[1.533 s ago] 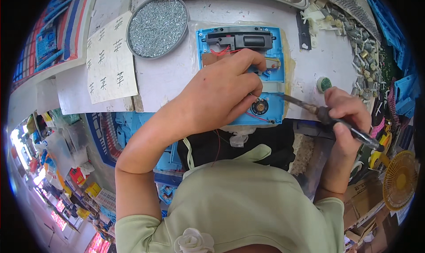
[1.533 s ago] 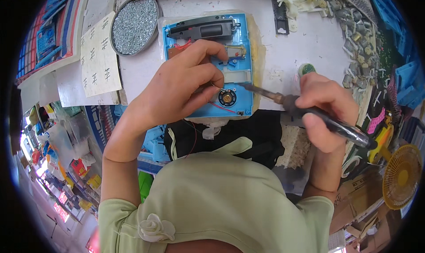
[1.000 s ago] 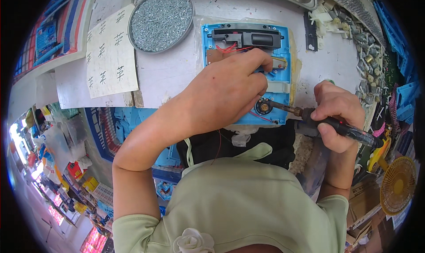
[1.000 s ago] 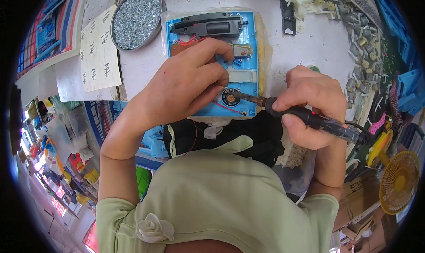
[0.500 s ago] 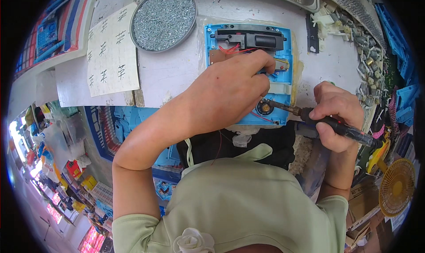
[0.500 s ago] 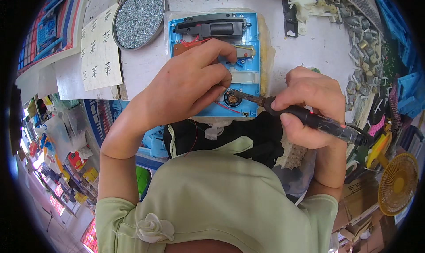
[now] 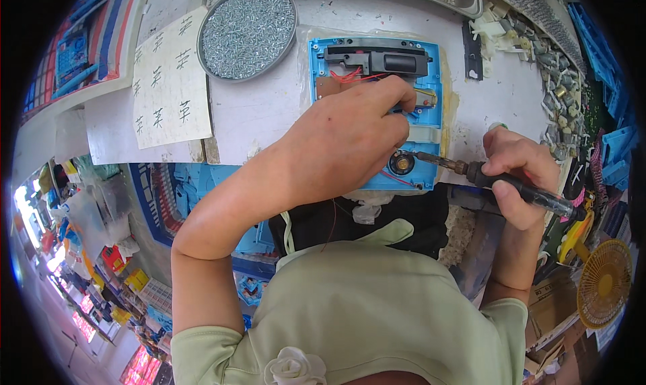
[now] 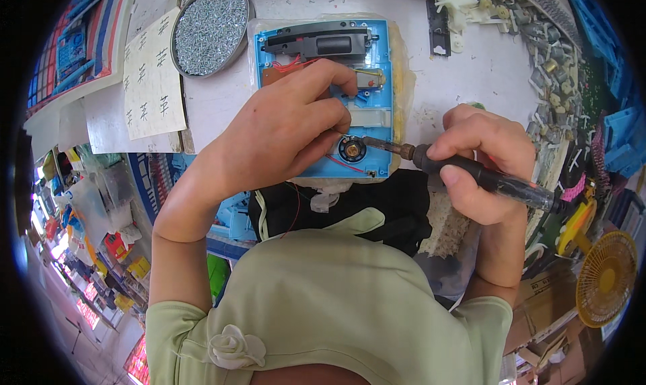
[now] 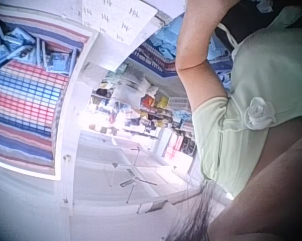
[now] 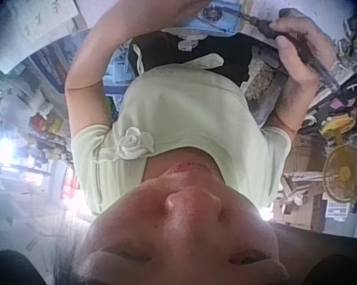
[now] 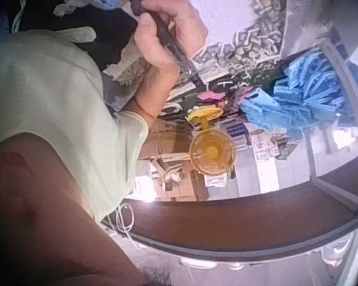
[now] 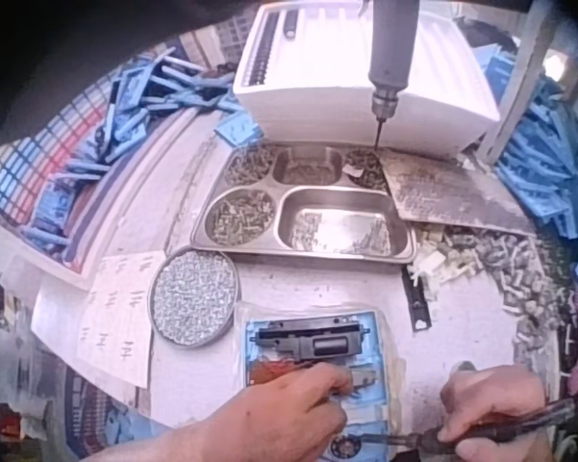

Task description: The person is assembling an electronic device by soldering wires and installing components into a plastic housing.

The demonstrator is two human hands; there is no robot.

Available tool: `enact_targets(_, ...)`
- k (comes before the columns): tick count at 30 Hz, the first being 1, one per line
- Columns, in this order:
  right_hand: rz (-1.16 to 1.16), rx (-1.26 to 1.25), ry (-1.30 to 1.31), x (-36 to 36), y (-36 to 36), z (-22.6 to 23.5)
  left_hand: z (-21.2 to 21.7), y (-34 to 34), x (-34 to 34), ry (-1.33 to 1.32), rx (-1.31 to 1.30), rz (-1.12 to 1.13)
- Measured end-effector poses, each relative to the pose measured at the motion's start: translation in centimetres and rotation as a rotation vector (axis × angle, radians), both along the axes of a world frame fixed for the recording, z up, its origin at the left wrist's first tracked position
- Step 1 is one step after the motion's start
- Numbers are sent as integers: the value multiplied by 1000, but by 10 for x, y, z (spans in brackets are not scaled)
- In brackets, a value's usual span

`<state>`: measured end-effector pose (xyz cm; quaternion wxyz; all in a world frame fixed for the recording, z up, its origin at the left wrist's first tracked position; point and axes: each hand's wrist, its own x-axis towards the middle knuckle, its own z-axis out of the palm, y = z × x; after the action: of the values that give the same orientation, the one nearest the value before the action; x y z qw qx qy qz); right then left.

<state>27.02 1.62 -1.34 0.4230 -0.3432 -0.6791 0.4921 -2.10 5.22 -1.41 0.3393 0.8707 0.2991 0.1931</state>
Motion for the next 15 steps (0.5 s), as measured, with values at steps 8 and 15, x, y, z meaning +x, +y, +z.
enact_targets(8, 14, -4, -8, 0, 1, 2, 1, 0, 2, -25, 14, 12)
enact_targets(15, 17, 8, -33, -3, 2, 0, 5, 0, 3, 15, -18, 9)
